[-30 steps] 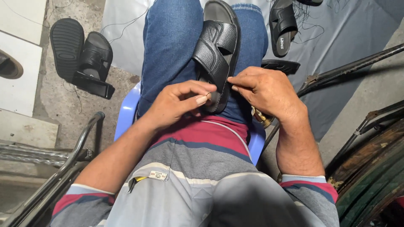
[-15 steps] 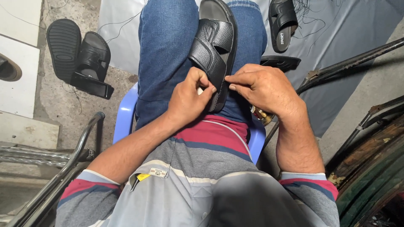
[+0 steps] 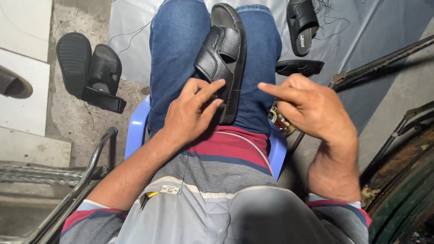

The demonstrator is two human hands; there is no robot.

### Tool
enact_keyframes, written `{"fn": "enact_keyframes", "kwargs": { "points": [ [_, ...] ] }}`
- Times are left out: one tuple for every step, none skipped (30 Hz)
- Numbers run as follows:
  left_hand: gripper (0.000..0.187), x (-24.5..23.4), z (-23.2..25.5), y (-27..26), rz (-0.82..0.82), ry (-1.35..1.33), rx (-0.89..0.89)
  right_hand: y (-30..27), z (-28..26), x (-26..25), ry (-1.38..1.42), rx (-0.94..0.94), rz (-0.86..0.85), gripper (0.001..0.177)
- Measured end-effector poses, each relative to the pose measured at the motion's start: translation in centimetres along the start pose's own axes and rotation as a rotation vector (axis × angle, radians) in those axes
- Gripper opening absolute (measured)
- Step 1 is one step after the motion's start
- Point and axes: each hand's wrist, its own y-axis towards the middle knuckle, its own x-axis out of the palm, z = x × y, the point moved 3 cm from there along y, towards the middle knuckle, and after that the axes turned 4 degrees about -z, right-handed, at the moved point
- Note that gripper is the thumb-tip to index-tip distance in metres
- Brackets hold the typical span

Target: Hand-stitching the strap of a black sandal using a stitching awl and thread

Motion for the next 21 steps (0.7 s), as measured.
{"fn": "enact_keyframes", "kwargs": {
  "points": [
    [0.036,-0.3,0.4,-0.3,0.088,0.028,0.012,0.1,-0.5,0.3,0.057,-0.042,-0.039,0.052],
    [0.036,-0.2,0.7,0.0,0.084,0.027,0.013,0.1,-0.7,0.4,0.058,-0.038,-0.038,0.052],
    [0.041,-0.1,1.2,0.3,0.068,0.078,0.071,0.2,-0.9,0.4,0.084,-0.043,-0.026,0.052],
    [0.047,0.0,1.7,0.5,0.052,0.129,0.128,0.3,-1.1,0.4,0.110,-0.049,-0.013,0.051],
    [0.047,0.1,2.0,0.8,0.056,0.131,0.129,0.2,-1.2,0.4,0.108,-0.052,-0.011,0.051],
    [0.040,0.5,2.2,1.1,-0.007,0.138,0.114,0.1,-1.4,0.4,0.133,-0.093,0.001,0.051],
    [0.034,0.8,2.5,1.6,-0.070,0.147,0.102,0.0,-1.6,0.2,0.157,-0.133,0.016,0.050],
    [0.034,1.1,2.4,1.6,-0.065,0.150,0.106,0.1,-1.4,0.2,0.153,-0.137,0.021,0.050],
    [0.022,1.2,2.2,1.6,-0.031,0.124,0.092,0.2,-1.1,0.2,0.297,-0.117,-0.022,0.048],
    [0.011,1.4,1.9,1.7,0.003,0.098,0.079,0.4,-0.8,0.3,0.440,-0.099,-0.065,0.048],
    [0.011,1.2,1.8,1.6,0.001,0.100,0.088,0.7,-0.5,1.9,0.438,-0.096,-0.057,0.048],
    [0.009,1.0,1.5,1.5,0.014,0.085,0.063,1.2,0.0,3.3,0.545,-0.074,-0.009,0.047],
    [0.008,0.8,1.4,1.2,0.034,0.074,0.024,1.8,0.5,4.7,0.658,-0.063,0.028,0.046],
    [0.008,0.7,1.1,1.6,0.038,0.079,0.018,2.4,0.4,5.0,0.661,-0.071,0.024,0.046],
    [0.007,0.6,0.6,1.5,0.063,-0.016,0.022,2.6,0.0,5.6,0.646,-0.057,0.081,0.028],
    [0.007,0.5,0.2,1.4,0.087,-0.111,0.026,2.7,-0.3,6.1,0.630,-0.043,0.138,0.010],
    [0.007,0.3,0.4,1.2,0.090,-0.108,0.031,2.7,-0.4,5.7,0.627,-0.046,0.144,0.010],
    [0.006,0.2,0.7,1.1,0.088,-0.087,0.071,2.6,-0.6,5.1,0.552,-0.096,0.166,0.006],
    [0.006,0.1,1.0,0.6,0.082,-0.070,0.103,2.4,-0.9,4.7,0.479,-0.141,0.180,0.004],
    [0.006,0.5,0.7,0.4,0.081,-0.072,0.101,2.3,-0.9,5.0,0.481,-0.139,0.178,0.004],
    [0.007,0.8,0.6,0.2,0.077,0.019,0.158,2.3,-0.9,5.0,0.325,-0.093,0.234,0.006]
  ]
}}
